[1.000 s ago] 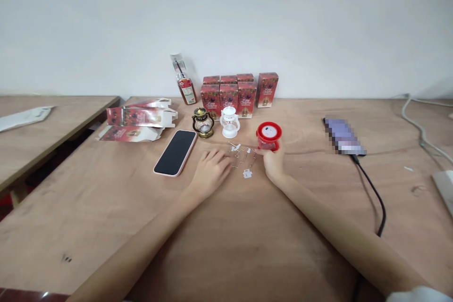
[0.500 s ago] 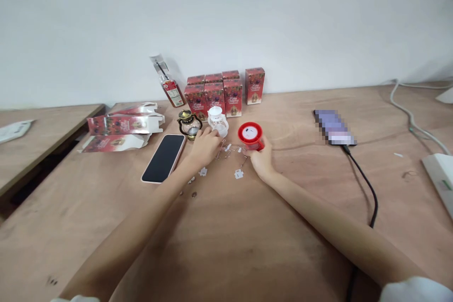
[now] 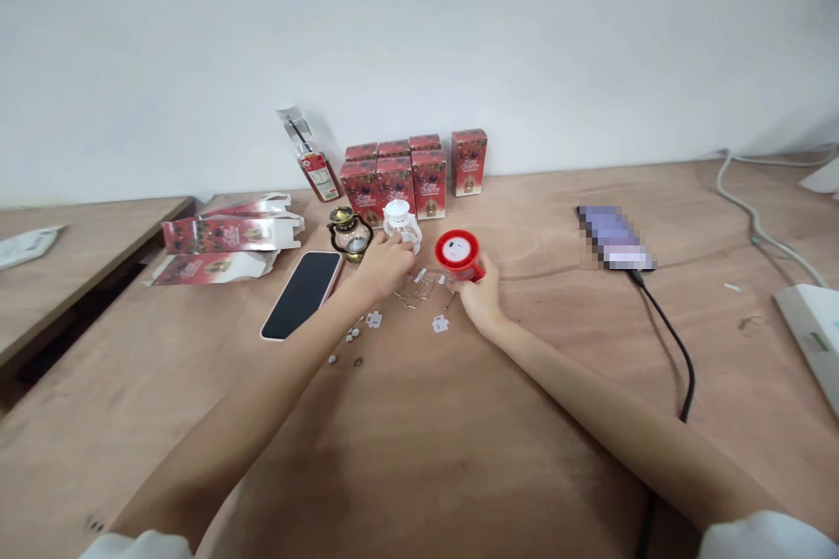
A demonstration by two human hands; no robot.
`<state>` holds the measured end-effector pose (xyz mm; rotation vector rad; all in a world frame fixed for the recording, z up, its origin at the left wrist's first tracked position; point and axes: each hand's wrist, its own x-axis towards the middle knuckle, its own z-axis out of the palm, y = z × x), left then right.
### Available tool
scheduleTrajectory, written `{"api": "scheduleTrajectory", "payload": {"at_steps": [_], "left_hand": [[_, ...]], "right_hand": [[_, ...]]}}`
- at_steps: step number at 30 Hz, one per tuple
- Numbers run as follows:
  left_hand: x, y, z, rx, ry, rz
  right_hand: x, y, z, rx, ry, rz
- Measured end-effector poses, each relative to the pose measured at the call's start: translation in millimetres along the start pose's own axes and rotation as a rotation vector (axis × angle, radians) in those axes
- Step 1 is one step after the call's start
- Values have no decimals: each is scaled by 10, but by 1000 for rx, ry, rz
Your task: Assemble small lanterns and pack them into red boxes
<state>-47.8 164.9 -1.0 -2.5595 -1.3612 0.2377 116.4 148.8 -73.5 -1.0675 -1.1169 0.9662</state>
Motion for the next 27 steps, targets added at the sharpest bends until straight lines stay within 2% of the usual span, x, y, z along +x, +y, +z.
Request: {"api": "scheduleTrajectory", "payload": {"at_steps": [19, 27], "left_hand": [[-45, 29, 80, 199, 75, 83], [-172, 37, 141, 101, 120, 119]], "right_hand": [[-14, -45, 6, -42, -20, -16], [-13, -52, 9, -45, -23, -12]]}}
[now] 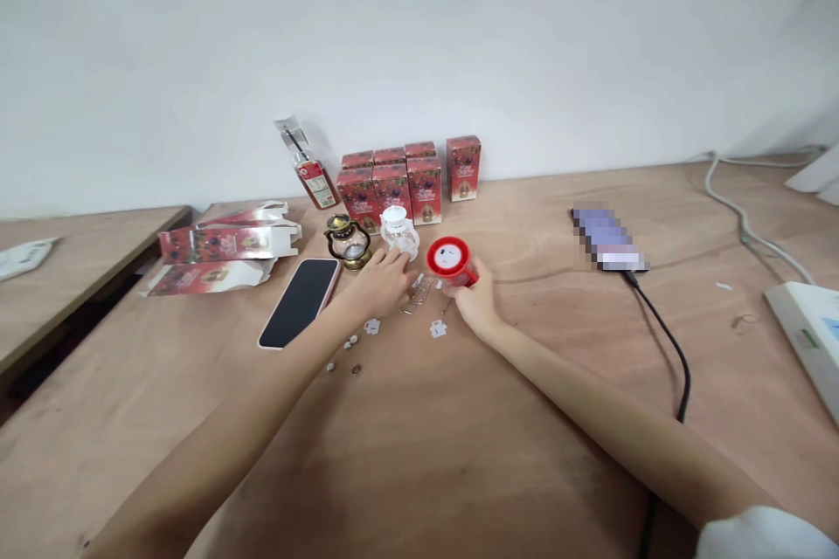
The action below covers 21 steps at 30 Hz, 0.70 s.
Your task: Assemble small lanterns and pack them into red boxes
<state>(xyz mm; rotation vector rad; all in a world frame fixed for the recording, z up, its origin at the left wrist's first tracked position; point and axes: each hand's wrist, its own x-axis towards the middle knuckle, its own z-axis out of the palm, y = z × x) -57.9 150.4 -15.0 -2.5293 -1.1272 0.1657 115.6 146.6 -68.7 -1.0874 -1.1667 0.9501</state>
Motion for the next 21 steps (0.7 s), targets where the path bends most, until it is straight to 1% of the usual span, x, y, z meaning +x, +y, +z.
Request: {"api": "scheduleTrajectory", "payload": {"at_steps": [5, 8, 11, 14, 17, 21], "left_hand": [[-12, -3, -18, 20, -17, -13], [-12, -26, -77, -10, 42, -25], [-42, -30, -192, -97, 162, -77], [-82, 4, -353, -282, 350, -149], [-88, 63, -527, -439, 524, -167], [-46, 130, -718, -543, 644, -182]], "right_hand": [[6, 4, 1, 11, 9, 14], [4, 6, 5, 6, 9, 14], [-3, 4, 7, 8, 2, 8], [-9, 6, 5, 26, -19, 0], [-9, 16, 0, 15, -31, -6], [-12, 18, -3, -2, -32, -37]]}}
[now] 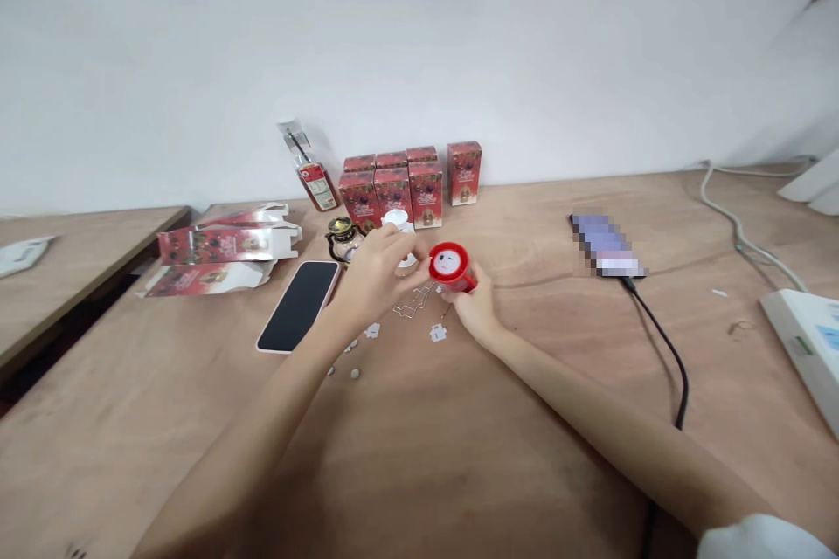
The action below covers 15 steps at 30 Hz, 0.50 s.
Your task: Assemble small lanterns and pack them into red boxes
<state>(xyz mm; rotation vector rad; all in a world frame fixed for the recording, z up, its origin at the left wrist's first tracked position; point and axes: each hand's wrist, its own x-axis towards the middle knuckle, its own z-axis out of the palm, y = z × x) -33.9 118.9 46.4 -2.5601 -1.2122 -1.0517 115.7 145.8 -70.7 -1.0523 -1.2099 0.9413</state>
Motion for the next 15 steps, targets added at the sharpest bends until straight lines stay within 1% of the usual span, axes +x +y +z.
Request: {"api": "scheduleTrajectory", "payload": {"at_steps": [2, 6, 9, 13, 15], "left_hand": [[35, 50, -17, -62, 33, -10], [35, 106, -37, -185, 53, -15], [3, 132, -47, -270, 56, -85], [-35, 143, -32, -360, 32, -180], [-44, 134, -13, -406, 3, -190]], "right_hand": [[-9, -16, 3, 6, -1, -12], [-43, -66, 14, 47, -29, -56], [-65, -82, 17, 49, -80, -111], [-76, -63, 10, 24, -105, -133], [-77, -56, 5, 21, -108, -132]]}}
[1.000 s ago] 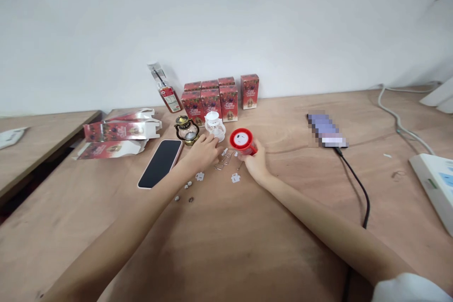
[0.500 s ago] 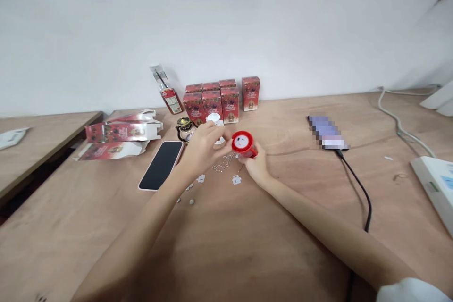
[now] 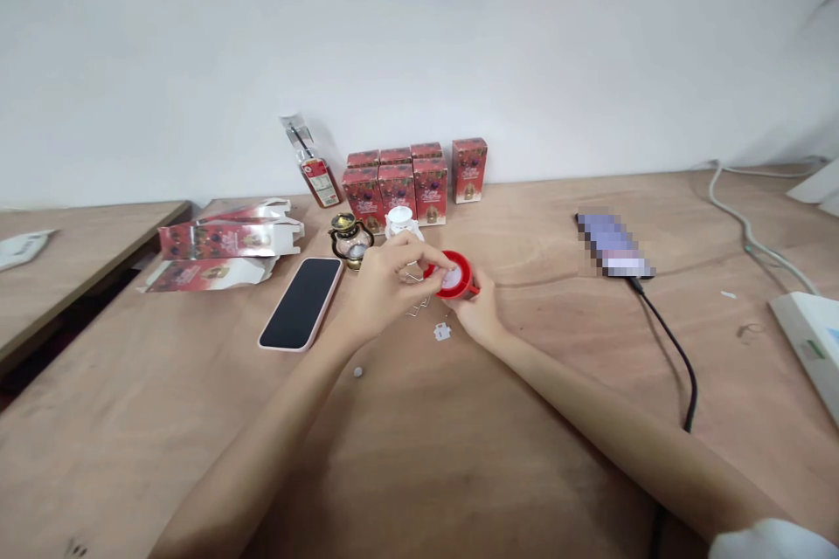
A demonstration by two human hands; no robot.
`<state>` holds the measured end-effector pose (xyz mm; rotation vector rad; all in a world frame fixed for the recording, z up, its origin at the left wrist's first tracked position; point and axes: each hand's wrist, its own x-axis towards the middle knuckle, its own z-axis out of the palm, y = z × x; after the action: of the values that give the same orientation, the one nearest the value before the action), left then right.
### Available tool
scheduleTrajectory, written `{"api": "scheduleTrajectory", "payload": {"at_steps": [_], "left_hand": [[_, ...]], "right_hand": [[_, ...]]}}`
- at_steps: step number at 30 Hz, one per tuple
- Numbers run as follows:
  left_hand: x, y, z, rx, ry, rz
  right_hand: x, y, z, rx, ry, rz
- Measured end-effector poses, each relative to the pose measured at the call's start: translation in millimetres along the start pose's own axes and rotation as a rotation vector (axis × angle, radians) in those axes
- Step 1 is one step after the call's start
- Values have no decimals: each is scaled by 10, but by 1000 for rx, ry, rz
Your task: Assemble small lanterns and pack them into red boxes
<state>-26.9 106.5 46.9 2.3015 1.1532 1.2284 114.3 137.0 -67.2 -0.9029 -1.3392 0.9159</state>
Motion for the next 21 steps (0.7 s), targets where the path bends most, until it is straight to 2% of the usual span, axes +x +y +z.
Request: {"api": "scheduleTrajectory", "payload": {"at_steps": [4, 12, 21], "left_hand": [[6, -43, 23, -55, -30, 19], [-4, -95, 62, -124, -8, -105], [-18, -151, 126, -121, -3, -73]], "right_hand": [[-10, -13, -3, 17, 0, 2], [-16, -23, 1, 38, -11, 14], [-16, -50, 9, 67, -36, 20]]}}
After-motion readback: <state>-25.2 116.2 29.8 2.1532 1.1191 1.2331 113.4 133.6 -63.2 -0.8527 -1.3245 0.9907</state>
